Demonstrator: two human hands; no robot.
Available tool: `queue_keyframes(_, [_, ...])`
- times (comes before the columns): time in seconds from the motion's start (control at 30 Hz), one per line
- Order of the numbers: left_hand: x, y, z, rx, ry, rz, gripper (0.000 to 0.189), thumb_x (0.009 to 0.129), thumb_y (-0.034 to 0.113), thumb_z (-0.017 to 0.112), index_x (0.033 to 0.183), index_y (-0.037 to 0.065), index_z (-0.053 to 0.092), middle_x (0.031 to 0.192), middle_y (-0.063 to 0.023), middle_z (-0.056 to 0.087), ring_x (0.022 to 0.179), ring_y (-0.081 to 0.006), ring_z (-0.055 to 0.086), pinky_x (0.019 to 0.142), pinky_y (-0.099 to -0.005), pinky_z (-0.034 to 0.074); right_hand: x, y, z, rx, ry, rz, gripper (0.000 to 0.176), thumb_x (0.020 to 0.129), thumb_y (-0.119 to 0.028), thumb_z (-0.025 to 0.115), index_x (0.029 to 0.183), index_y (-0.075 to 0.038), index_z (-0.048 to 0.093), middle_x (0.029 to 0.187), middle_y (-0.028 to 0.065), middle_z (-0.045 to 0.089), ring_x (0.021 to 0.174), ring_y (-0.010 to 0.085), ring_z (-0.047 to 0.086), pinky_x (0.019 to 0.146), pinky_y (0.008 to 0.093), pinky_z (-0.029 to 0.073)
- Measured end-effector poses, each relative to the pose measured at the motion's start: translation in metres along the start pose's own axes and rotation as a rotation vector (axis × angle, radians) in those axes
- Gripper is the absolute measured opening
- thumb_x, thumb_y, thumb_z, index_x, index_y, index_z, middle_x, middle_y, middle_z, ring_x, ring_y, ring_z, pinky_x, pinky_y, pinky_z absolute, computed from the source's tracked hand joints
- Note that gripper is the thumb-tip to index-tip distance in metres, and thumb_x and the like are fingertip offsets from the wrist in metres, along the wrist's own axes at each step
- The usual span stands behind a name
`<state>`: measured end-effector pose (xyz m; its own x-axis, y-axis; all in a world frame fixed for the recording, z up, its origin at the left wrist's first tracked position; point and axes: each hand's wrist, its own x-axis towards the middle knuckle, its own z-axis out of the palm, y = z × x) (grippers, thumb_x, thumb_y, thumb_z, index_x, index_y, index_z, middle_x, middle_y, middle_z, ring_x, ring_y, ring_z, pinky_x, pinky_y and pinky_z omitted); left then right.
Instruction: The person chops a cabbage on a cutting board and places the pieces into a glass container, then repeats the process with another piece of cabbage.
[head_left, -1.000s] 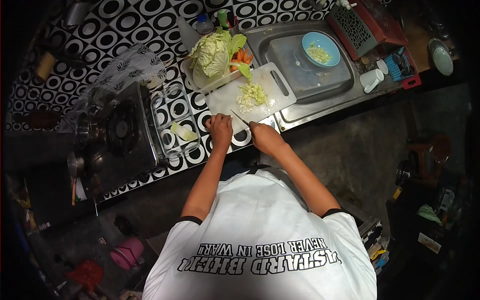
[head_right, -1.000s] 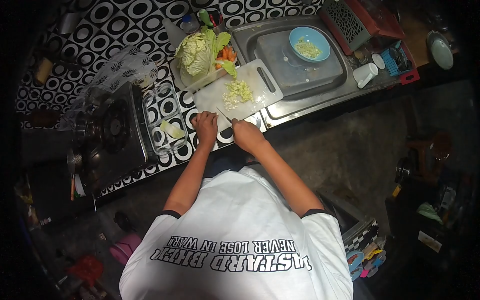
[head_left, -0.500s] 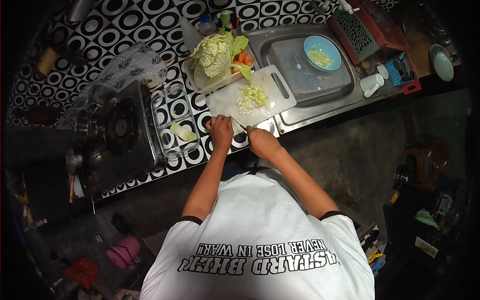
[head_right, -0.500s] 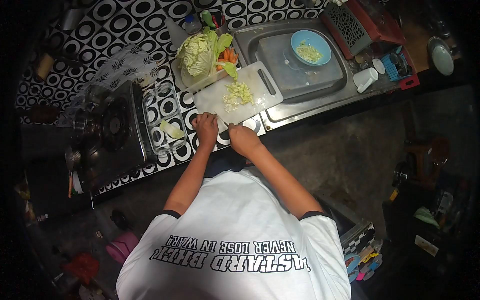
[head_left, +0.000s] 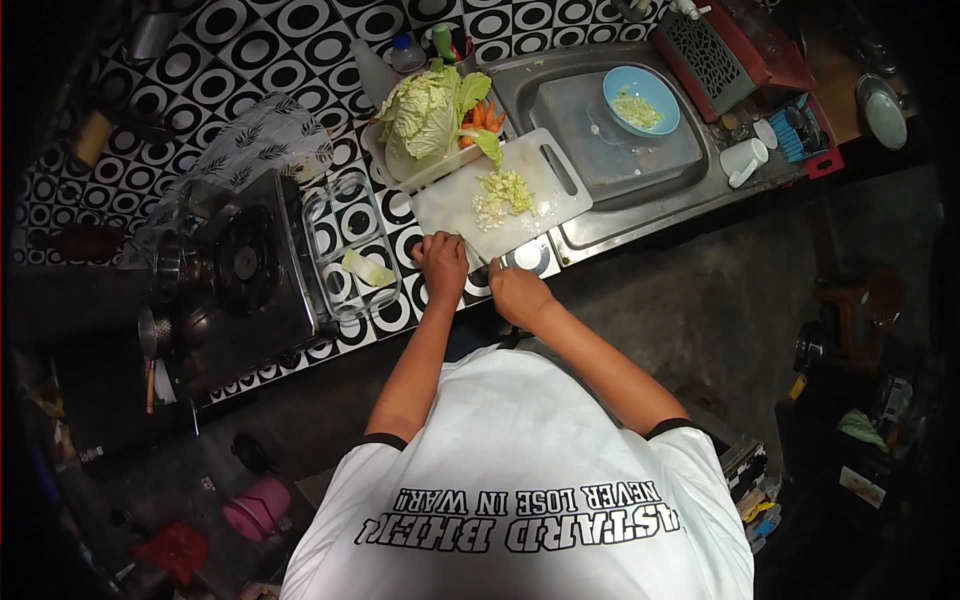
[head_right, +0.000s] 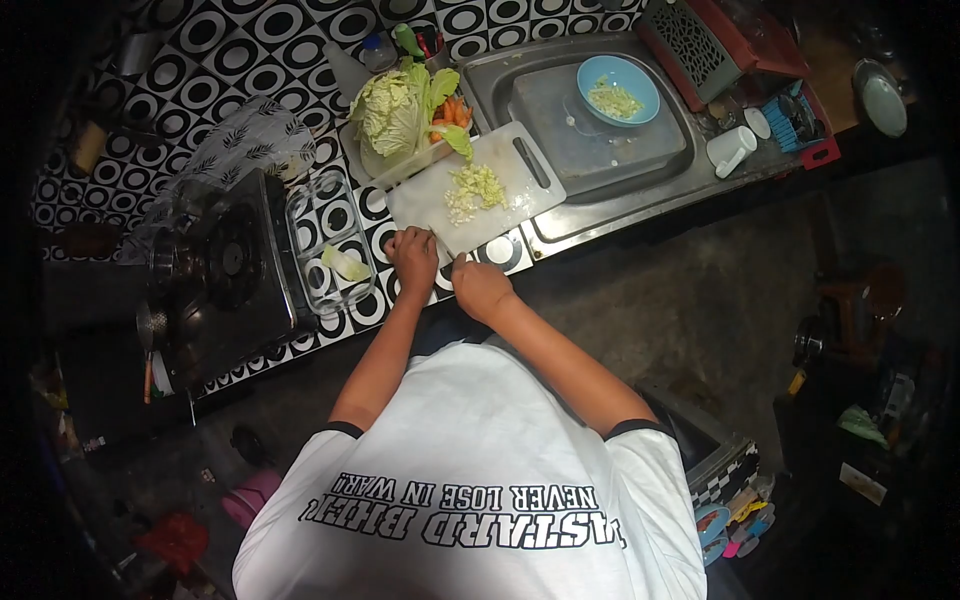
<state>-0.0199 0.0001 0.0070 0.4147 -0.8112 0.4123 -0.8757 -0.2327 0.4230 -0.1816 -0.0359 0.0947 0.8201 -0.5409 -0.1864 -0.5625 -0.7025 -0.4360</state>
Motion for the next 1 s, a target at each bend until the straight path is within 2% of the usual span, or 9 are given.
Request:
queue_keyframes(0.2, [0.001,0.002,-0.001,0.006,-0.026,-0.011,0.007,0.076,0.008,0.069,0.083,0.006,0.070,0.086,-0.0049,0.061,0.090,-0.0241,0.055,0.089,-0.0414,0.035,0.003,0.002,0.006,-0.009,-0.014,0.001,0.050,0.080,-0.001,0.048,0.124,0.022,0.045,0.082,0.0249,0.068,0.074,0.0359,0.068,0.066,0.0410,0.055])
queue_keyframes(0.27, [0.001,0.002,-0.002,0.009,-0.025,-0.010,0.007,0.076,0.008,0.069,0.083,0.006,0.070,0.087,-0.0049,0.062,0.090,-0.0241,0.055,0.089,-0.0415,0.035,0.003,-0.003,-0.004,-0.062,-0.077,0.042,0.050,0.086,-0.005,0.046,0.131,0.017,0.043,0.086,0.0220,0.070,0.078,0.0326,0.070,0.069,0.0386,0.056])
queue_keyframes(0.4, [0.001,0.001,0.000,0.004,-0.026,-0.021,0.007,0.077,0.009,0.069,0.083,0.006,0.070,0.086,-0.0047,0.062,0.090,-0.0240,0.056,0.089,-0.0416,0.034,0.007,-0.005,-0.006,-0.045,-0.088,0.037,0.052,0.086,-0.005,0.046,0.133,0.015,0.043,0.086,0.0213,0.070,0.077,0.0318,0.070,0.068,0.0388,0.056])
queue_keyframes(0.47, [0.000,0.000,0.002,0.004,-0.028,-0.035,0.007,0.077,0.009,0.069,0.083,0.007,0.071,0.086,-0.0045,0.062,0.090,-0.0240,0.056,0.090,-0.0416,0.034,0.009,-0.005,-0.004,-0.034,-0.100,0.026,0.059,0.081,-0.004,0.047,0.135,0.016,0.038,0.079,0.0209,0.068,0.071,0.0343,0.068,0.066,0.0408,0.055])
queue_keyframes(0.6, [-0.001,0.000,0.002,-0.003,-0.017,-0.050,0.007,0.076,0.009,0.069,0.083,0.007,0.071,0.087,-0.0041,0.063,0.091,-0.0237,0.056,0.090,-0.0415,0.034,0.006,-0.004,0.001,-0.041,-0.091,0.014,0.060,0.081,-0.005,0.048,0.136,0.017,0.036,0.078,0.0210,0.068,0.070,0.0346,0.068,0.066,0.0414,0.055])
queue_keyframes(0.8, [-0.001,-0.001,0.002,-0.022,-0.028,-0.061,0.008,0.076,0.008,0.070,0.083,0.008,0.071,0.087,-0.0032,0.063,0.091,-0.0232,0.056,0.091,-0.0421,0.033,0.006,0.002,0.016,0.001,-0.124,0.072,0.060,0.082,-0.003,0.045,0.137,0.019,0.032,0.080,0.0235,0.068,0.071,0.0357,0.067,0.066,0.0425,0.054])
queue_keyframes(0.87, [-0.001,-0.001,0.003,-0.035,-0.033,-0.062,0.008,0.075,0.007,0.070,0.083,0.009,0.071,0.088,-0.0029,0.063,0.091,-0.0231,0.056,0.091,-0.0424,0.033,0.010,0.003,0.016,-0.042,-0.106,0.069,0.057,0.085,-0.006,0.045,0.137,0.016,0.035,0.081,0.0227,0.069,0.073,0.0323,0.070,0.066,0.0407,0.056])
queue_keyframes(1.0, [-0.001,-0.003,0.003,-0.026,-0.036,-0.067,0.009,0.075,0.008,0.070,0.084,0.010,0.072,0.088,-0.0024,0.063,0.092,-0.0227,0.055,0.091,-0.0424,0.033,0.006,0.008,0.027,-0.008,-0.094,0.076,0.058,0.086,-0.006,0.045,0.139,0.015,0.032,0.082,0.0232,0.068,0.074,0.0329,0.069,0.065,0.0411,0.056])
